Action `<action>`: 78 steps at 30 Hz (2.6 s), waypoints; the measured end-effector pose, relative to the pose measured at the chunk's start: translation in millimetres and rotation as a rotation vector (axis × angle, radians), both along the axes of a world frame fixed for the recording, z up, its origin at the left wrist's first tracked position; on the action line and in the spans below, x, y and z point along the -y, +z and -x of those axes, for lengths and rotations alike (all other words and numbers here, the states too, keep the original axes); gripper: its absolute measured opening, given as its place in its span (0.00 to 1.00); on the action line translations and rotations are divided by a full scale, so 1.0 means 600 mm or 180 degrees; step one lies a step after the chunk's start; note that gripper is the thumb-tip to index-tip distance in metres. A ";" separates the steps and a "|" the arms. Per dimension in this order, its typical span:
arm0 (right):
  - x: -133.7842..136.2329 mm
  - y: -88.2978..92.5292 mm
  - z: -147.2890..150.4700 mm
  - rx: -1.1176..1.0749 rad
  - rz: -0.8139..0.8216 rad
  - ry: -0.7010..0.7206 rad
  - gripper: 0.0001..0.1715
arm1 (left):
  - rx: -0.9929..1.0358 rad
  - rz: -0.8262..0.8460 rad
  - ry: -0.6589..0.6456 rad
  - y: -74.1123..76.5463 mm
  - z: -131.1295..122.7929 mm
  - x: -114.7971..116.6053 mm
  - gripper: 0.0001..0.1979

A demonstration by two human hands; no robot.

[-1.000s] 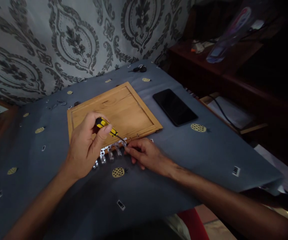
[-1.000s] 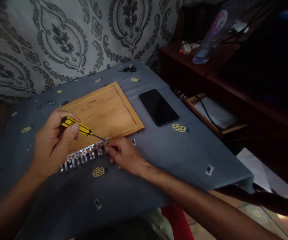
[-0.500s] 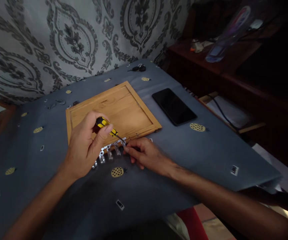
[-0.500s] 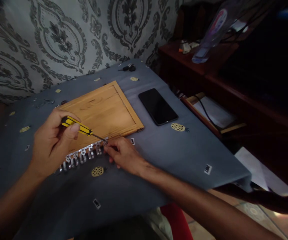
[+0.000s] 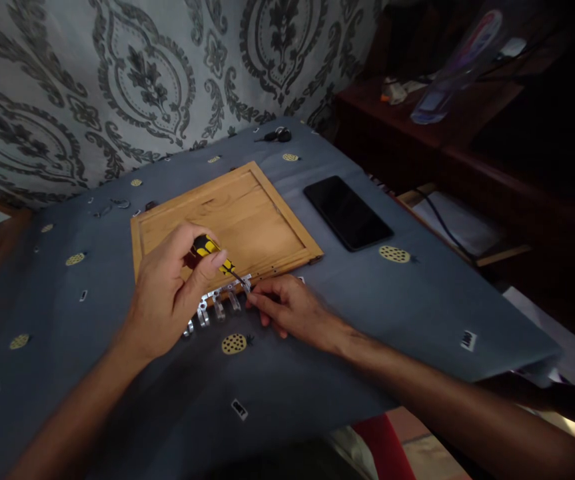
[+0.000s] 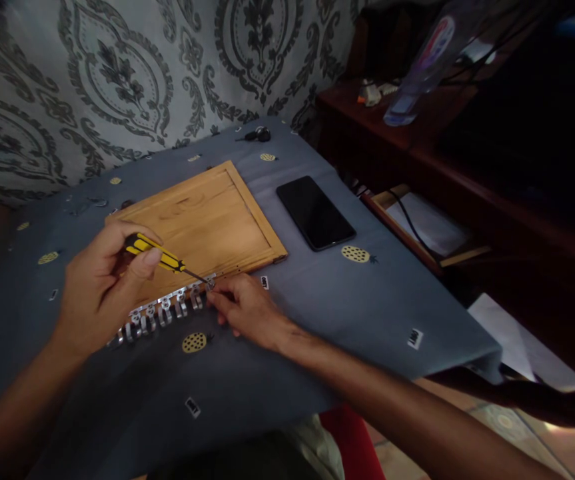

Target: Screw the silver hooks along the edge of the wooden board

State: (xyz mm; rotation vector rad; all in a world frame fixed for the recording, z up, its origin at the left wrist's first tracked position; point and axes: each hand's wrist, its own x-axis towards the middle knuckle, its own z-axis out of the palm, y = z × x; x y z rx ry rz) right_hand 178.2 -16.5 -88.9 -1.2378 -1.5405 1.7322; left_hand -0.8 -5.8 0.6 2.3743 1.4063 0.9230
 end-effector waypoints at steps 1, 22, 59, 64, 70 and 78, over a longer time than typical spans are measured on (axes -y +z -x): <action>0.000 0.000 0.000 0.0002 -0.0008 0.0009 0.15 | 0.0018 0.0031 -0.0002 0.001 0.000 0.001 0.04; -0.001 0.002 -0.002 0.0037 -0.0060 0.0057 0.14 | 0.0089 -0.1546 0.0270 -0.045 -0.020 0.008 0.16; 0.000 0.009 -0.003 0.0126 -0.0215 0.0038 0.14 | 0.0903 -0.1048 0.0399 -0.034 -0.015 0.009 0.12; -0.001 0.009 -0.003 0.0077 -0.0171 0.0043 0.14 | 0.0753 -0.1235 0.0536 -0.033 -0.017 0.011 0.11; 0.000 0.010 -0.003 0.0114 -0.0191 0.0048 0.14 | 0.0609 -0.1045 0.0466 -0.026 -0.012 0.016 0.11; -0.001 0.013 -0.003 0.0112 -0.0232 0.0052 0.14 | 0.0682 -0.1138 0.0273 -0.035 -0.017 0.013 0.16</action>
